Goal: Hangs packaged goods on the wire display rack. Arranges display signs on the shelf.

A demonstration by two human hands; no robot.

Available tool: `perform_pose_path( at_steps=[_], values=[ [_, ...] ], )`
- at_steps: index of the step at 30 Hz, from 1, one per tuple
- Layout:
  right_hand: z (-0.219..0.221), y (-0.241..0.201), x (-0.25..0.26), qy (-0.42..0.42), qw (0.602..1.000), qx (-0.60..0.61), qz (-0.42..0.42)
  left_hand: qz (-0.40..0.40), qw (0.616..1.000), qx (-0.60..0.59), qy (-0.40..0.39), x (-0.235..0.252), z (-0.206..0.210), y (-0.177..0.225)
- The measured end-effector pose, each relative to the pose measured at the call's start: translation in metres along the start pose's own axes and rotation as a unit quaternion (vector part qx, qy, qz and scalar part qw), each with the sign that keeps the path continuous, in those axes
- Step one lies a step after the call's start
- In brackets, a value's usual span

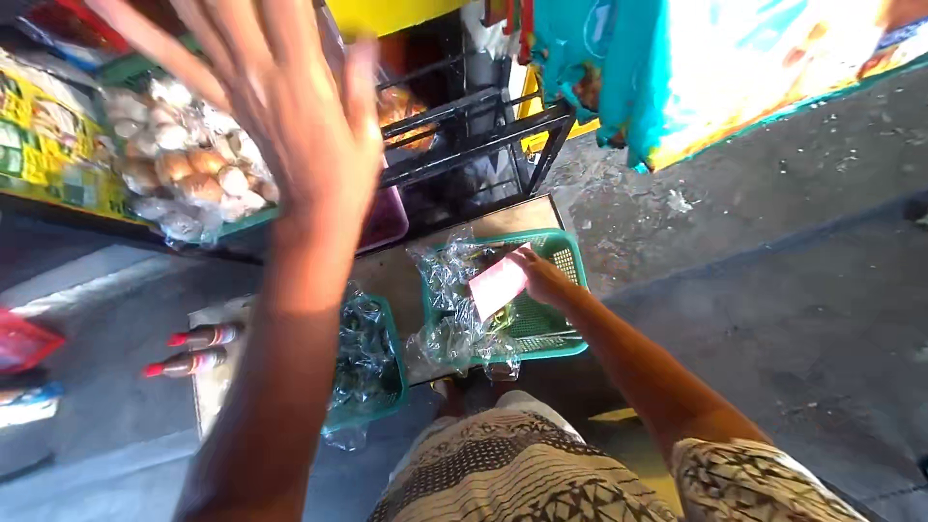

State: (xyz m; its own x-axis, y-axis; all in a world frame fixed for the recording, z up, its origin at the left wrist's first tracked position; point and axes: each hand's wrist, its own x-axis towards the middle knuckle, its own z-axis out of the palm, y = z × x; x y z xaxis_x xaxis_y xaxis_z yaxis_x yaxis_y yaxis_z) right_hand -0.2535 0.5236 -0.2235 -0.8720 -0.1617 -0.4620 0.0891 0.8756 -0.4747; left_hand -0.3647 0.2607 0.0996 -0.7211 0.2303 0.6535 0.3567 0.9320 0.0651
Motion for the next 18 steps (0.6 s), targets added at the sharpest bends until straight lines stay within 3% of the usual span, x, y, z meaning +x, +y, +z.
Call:
perform_pose_path(
  at_steps=[2,4,7,9,12,14,16,18],
  values=[
    [0.013,-0.011,0.021,-0.019,1.0,0.018,0.005,0.035,0.997,-0.063,-0.026,-0.059,0.025,0.015],
    [0.016,-0.012,0.033,-0.043,0.999,0.015,0.011,0.035,0.98,-0.117,-0.156,-0.131,0.057,0.026],
    [0.001,-0.011,0.023,-0.047,0.998,-0.029,-0.019,-0.064,0.892,-0.223,-0.387,-0.211,0.084,0.043],
    [-0.026,-0.013,0.004,-0.005,0.998,-0.019,-0.059,-0.191,0.841,-0.332,-0.383,-0.24,0.093,0.055],
    [-0.053,-0.012,-0.033,0.111,0.98,0.133,-0.098,-0.401,0.711,-0.472,-0.332,-0.256,0.097,0.071],
    [-0.058,-0.024,-0.056,0.104,0.956,0.266,-0.063,-0.415,0.653,-0.53,-0.348,-0.262,0.099,0.078],
    [-0.044,-0.041,-0.067,0.048,0.928,0.366,-0.05,-0.382,0.658,-0.551,-0.343,-0.26,0.097,0.086],
    [-0.026,-0.051,-0.071,-0.01,0.933,0.355,-0.054,-0.356,0.701,-0.524,-0.329,-0.247,0.09,0.086]
  ],
)
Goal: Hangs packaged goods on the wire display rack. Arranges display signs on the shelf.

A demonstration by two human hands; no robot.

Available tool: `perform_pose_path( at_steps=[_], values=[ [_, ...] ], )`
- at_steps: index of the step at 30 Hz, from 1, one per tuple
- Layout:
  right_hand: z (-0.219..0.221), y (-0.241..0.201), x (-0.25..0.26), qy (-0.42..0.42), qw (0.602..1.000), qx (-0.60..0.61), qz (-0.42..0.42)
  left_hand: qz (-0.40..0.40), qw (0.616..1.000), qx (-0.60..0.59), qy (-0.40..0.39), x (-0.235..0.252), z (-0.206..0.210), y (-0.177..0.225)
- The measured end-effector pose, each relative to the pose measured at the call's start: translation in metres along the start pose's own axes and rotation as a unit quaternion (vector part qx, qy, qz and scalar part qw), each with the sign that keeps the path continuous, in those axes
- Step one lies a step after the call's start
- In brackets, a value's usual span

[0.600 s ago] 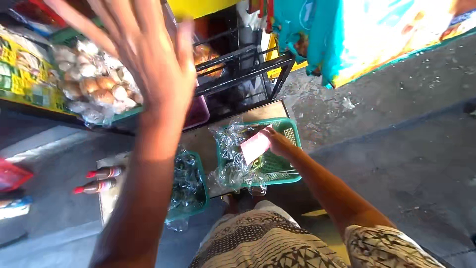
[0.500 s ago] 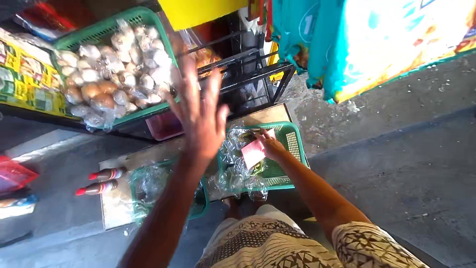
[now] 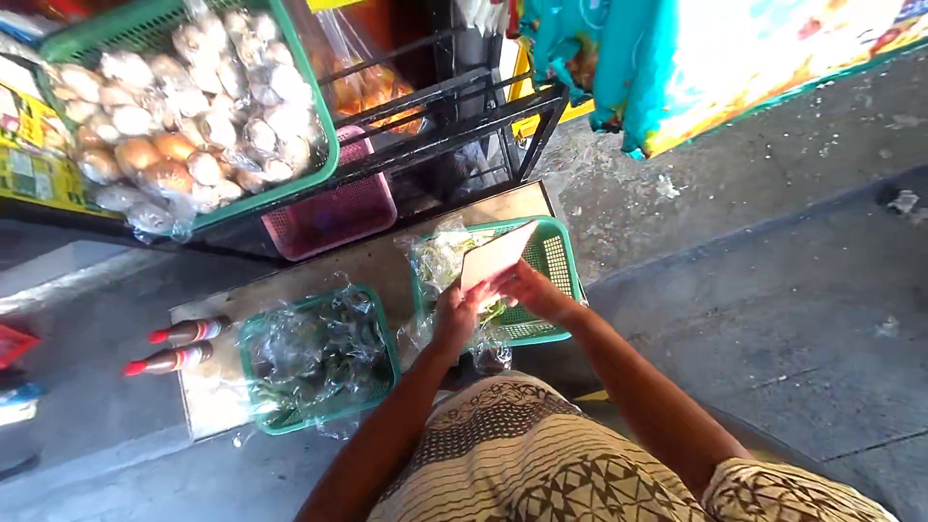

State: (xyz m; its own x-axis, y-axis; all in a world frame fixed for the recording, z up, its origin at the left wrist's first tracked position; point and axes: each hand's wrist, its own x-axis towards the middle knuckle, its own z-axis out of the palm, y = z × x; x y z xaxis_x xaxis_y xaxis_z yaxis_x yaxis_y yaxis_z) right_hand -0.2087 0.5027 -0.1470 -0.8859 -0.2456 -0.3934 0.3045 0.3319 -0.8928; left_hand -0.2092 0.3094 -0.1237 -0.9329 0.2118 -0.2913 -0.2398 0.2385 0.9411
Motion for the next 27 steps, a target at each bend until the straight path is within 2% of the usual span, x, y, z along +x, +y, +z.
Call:
perform_pose_path(
  at_steps=[2,3,5,6,7,10,12,14,18,21,24,27],
  values=[
    [0.004,0.018,-0.002,-0.055,0.987,-0.14,0.063,0.048,0.994,0.096,0.031,0.002,-0.015,0.015],
    [0.006,0.032,-0.004,-0.081,0.962,-0.228,0.128,0.084,0.983,0.154,0.048,0.005,-0.026,0.023],
    [0.013,0.048,-0.017,-0.146,0.882,-0.362,0.263,0.16,0.946,0.266,0.089,0.007,-0.049,0.043],
    [0.018,0.053,-0.024,-0.161,0.849,-0.4,0.305,0.201,0.924,0.306,0.111,0.006,-0.061,0.056],
    [0.023,0.061,-0.029,-0.153,0.834,-0.424,0.32,0.248,0.897,0.34,0.133,0.004,-0.073,0.071],
    [0.031,0.085,-0.035,-0.062,0.848,-0.452,0.27,0.391,0.797,0.421,0.189,0.002,-0.115,0.121],
    [0.037,0.083,-0.041,-0.026,0.831,-0.473,0.29,0.428,0.748,0.457,0.221,-0.006,-0.141,0.16],
    [0.044,0.082,-0.046,-0.018,0.805,-0.476,0.353,0.463,0.707,0.471,0.254,-0.012,-0.162,0.2],
    [0.054,0.084,-0.045,-0.02,0.792,-0.461,0.401,0.496,0.623,0.539,0.274,-0.014,-0.195,0.271],
    [0.052,0.054,-0.052,-0.018,0.799,-0.446,0.402,0.476,0.593,0.597,0.257,-0.013,-0.222,0.3],
    [0.05,0.036,-0.056,-0.006,0.817,-0.422,0.393,0.463,0.579,0.62,0.258,0.0,-0.256,0.311],
    [0.042,0.033,-0.06,0.081,0.847,-0.37,0.374,0.457,0.585,0.619,0.257,0.019,-0.279,0.311]
  ],
)
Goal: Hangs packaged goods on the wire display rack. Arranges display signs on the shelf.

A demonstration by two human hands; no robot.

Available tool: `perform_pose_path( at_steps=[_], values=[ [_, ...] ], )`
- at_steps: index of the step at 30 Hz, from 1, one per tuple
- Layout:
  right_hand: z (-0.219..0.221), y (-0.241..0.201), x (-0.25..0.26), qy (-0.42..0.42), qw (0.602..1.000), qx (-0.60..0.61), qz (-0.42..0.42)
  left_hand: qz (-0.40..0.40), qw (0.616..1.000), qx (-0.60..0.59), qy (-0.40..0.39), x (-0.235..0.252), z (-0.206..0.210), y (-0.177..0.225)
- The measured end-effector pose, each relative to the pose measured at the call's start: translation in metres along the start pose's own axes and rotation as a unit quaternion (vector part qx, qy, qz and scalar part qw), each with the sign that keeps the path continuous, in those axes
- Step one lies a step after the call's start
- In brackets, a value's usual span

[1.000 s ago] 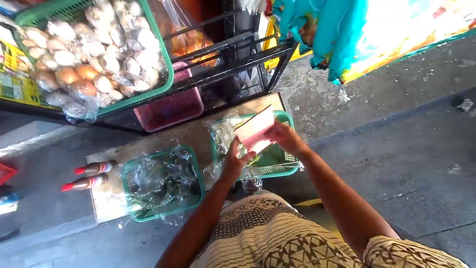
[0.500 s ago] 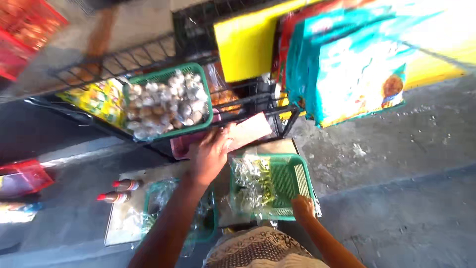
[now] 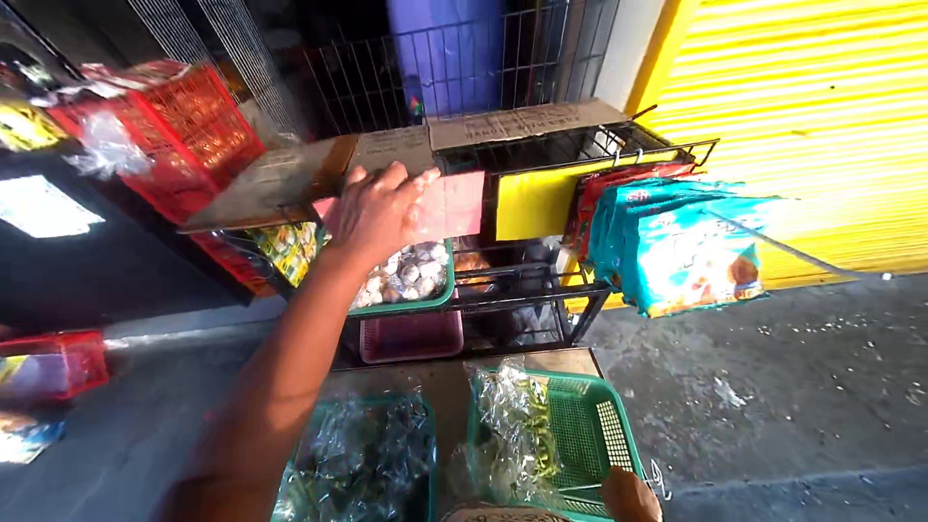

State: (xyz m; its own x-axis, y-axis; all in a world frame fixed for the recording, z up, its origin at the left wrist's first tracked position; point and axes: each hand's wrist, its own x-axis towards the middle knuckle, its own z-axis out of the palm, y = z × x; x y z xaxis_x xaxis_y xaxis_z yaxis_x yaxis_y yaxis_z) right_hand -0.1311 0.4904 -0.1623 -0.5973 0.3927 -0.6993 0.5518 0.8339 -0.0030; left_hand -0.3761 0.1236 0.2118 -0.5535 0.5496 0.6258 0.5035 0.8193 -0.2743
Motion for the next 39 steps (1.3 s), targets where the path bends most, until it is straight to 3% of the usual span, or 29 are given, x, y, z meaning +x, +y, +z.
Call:
perform_pose_path(
  at_steps=[4,7,10,15,19,22,25,30,33,37,39],
  values=[
    [-0.011,0.01,-0.004,0.176,0.968,0.174,-0.034,-0.001,1.0,-0.022,0.011,0.004,0.01,-0.001],
    [-0.019,0.011,-0.016,0.308,0.885,0.33,-0.114,-0.017,0.999,-0.043,0.014,0.005,0.017,0.007],
    [-0.029,-0.003,-0.041,0.342,0.839,0.387,-0.173,-0.016,0.999,-0.029,0.025,0.004,0.024,0.009],
    [-0.057,-0.053,-0.1,0.391,0.777,0.34,-0.358,-0.034,0.997,-0.023,0.062,0.0,0.036,0.012],
    [-0.13,-0.102,-0.149,0.421,0.671,0.339,-0.507,-0.047,0.992,-0.053,0.103,0.0,0.045,0.011],
    [-0.191,-0.139,-0.185,0.44,0.617,0.349,-0.552,-0.033,0.993,-0.073,0.083,0.005,0.042,0.008],
    [-0.229,-0.17,-0.191,0.44,0.612,0.377,-0.538,-0.054,0.99,-0.095,0.087,0.008,0.045,0.011],
    [-0.256,-0.198,-0.19,0.42,0.644,0.403,-0.497,-0.143,0.97,-0.174,0.088,0.013,0.039,0.017],
    [-0.262,-0.2,-0.194,0.477,0.687,0.298,-0.46,-0.166,0.964,-0.191,0.082,0.014,0.034,0.019],
    [-0.279,-0.194,-0.224,0.471,0.79,0.143,-0.365,-0.18,0.962,-0.191,0.081,0.015,0.032,0.022],
    [-0.286,-0.192,-0.235,0.483,0.793,0.126,-0.349,-0.183,0.962,-0.191,0.075,0.014,0.03,0.023]
  ],
)
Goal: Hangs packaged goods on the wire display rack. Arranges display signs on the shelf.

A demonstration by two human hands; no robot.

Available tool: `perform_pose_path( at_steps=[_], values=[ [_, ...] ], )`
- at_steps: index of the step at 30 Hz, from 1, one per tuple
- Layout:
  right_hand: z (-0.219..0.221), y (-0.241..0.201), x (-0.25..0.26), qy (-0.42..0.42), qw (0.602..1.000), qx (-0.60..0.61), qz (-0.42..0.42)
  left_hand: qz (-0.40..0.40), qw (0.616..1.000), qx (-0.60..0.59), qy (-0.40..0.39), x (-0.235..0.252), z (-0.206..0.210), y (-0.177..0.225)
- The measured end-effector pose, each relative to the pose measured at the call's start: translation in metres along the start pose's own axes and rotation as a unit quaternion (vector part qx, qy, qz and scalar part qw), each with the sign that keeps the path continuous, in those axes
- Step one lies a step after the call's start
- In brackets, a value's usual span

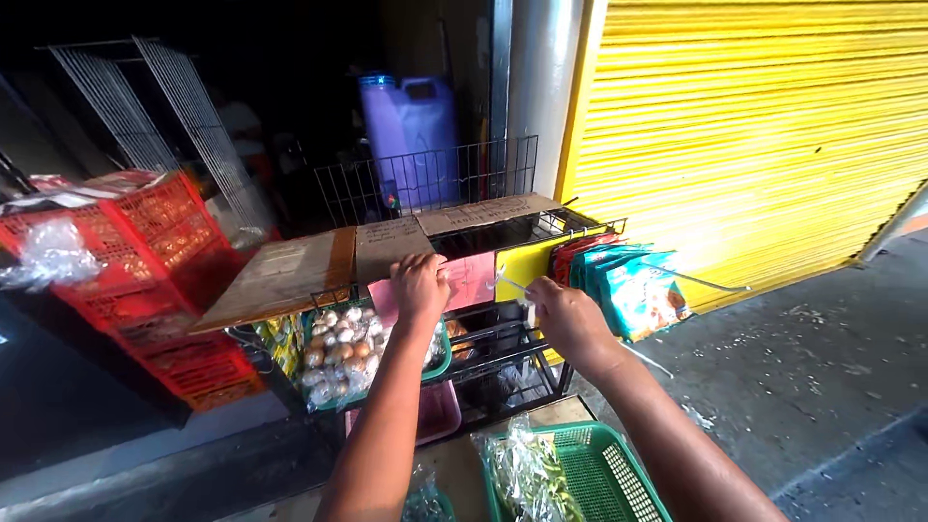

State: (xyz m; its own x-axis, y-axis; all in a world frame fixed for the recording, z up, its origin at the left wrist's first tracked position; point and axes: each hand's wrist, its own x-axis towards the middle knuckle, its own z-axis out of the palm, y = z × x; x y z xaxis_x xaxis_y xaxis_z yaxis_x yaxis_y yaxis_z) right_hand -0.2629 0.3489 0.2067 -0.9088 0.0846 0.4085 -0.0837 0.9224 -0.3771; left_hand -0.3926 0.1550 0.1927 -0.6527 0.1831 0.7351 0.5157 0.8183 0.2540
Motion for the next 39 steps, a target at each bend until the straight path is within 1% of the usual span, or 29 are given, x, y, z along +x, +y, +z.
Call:
perform_pose_path(
  at_steps=[2,3,4,6,7,8,10,11,12,14,17,22,24,27,29,30,32,34,36,38,39],
  values=[
    [-0.008,-0.002,0.002,0.006,1.0,0.014,-0.007,-0.001,1.0,0.005,-0.006,0.0,-0.003,0.001],
    [-0.011,-0.004,0.003,-0.012,1.0,0.016,-0.002,-0.004,1.0,0.007,-0.008,0.0,-0.004,0.002],
    [-0.014,-0.007,0.003,-0.048,0.999,0.004,0.009,-0.006,1.0,0.007,-0.012,0.0,-0.004,0.002],
    [-0.017,-0.02,0.001,-0.138,0.986,-0.08,0.039,-0.016,0.999,-0.003,-0.03,0.0,-0.007,0.003],
    [-0.019,-0.029,0.001,-0.173,0.975,-0.131,0.048,-0.02,0.999,-0.008,-0.044,0.0,-0.01,0.003],
    [-0.023,-0.035,0.001,-0.188,0.966,-0.174,0.044,-0.022,0.998,-0.009,-0.051,0.0,-0.011,0.003],
    [-0.037,-0.048,0.005,-0.189,0.955,-0.226,0.016,-0.016,0.999,-0.01,-0.046,-0.001,-0.01,0.003],
    [-0.045,-0.054,0.01,-0.188,0.952,-0.242,0.002,-0.005,1.0,-0.014,-0.025,-0.003,-0.008,0.001],
    [-0.051,-0.059,0.017,-0.185,0.949,-0.253,-0.01,0.004,1.0,-0.017,-0.003,-0.005,-0.005,0.0],
    [-0.056,-0.069,0.033,-0.17,0.95,-0.262,-0.028,0.003,1.0,-0.02,0.011,-0.006,-0.004,-0.001],
    [-0.049,-0.082,0.057,-0.149,0.943,-0.292,-0.055,0.005,1.0,-0.014,0.022,-0.009,-0.001,-0.002],
    [-0.04,-0.108,0.094,-0.189,0.905,-0.372,-0.079,0.013,0.999,-0.015,0.048,-0.007,0.008,-0.008],
    [-0.041,-0.109,0.104,-0.201,0.896,-0.384,-0.093,0.01,0.999,-0.015,0.044,-0.008,0.01,-0.007],
    [-0.041,-0.101,0.118,-0.214,0.878,-0.403,-0.144,0.006,0.998,-0.016,0.053,-0.007,0.011,-0.006],
    [-0.04,-0.091,0.115,-0.207,0.874,-0.402,-0.18,0.01,0.998,-0.019,0.061,-0.007,0.013,-0.007],
    [-0.041,-0.083,0.112,-0.197,0.879,-0.39,-0.192,0.013,0.998,-0.023,0.06,-0.006,0.013,-0.007],
    [-0.039,-0.062,0.108,-0.165,0.901,-0.34,-0.214,0.013,0.998,-0.029,0.048,-0.005,0.011,-0.007],
    [-0.042,-0.05,0.108,-0.168,0.924,-0.283,-0.193,0.011,0.999,-0.029,0.042,-0.005,0.009,-0.008],
    [-0.055,-0.048,0.111,-0.178,0.935,-0.245,-0.185,0.012,0.999,-0.028,0.034,-0.003,0.007,-0.008],
    [-0.076,-0.051,0.112,-0.171,0.938,-0.214,-0.211,0.012,0.999,-0.025,0.025,-0.001,0.006,-0.007],
    [-0.085,-0.056,0.111,-0.167,0.939,-0.215,-0.211,0.009,1.0,-0.021,0.021,-0.002,0.007,-0.007]
  ],
)
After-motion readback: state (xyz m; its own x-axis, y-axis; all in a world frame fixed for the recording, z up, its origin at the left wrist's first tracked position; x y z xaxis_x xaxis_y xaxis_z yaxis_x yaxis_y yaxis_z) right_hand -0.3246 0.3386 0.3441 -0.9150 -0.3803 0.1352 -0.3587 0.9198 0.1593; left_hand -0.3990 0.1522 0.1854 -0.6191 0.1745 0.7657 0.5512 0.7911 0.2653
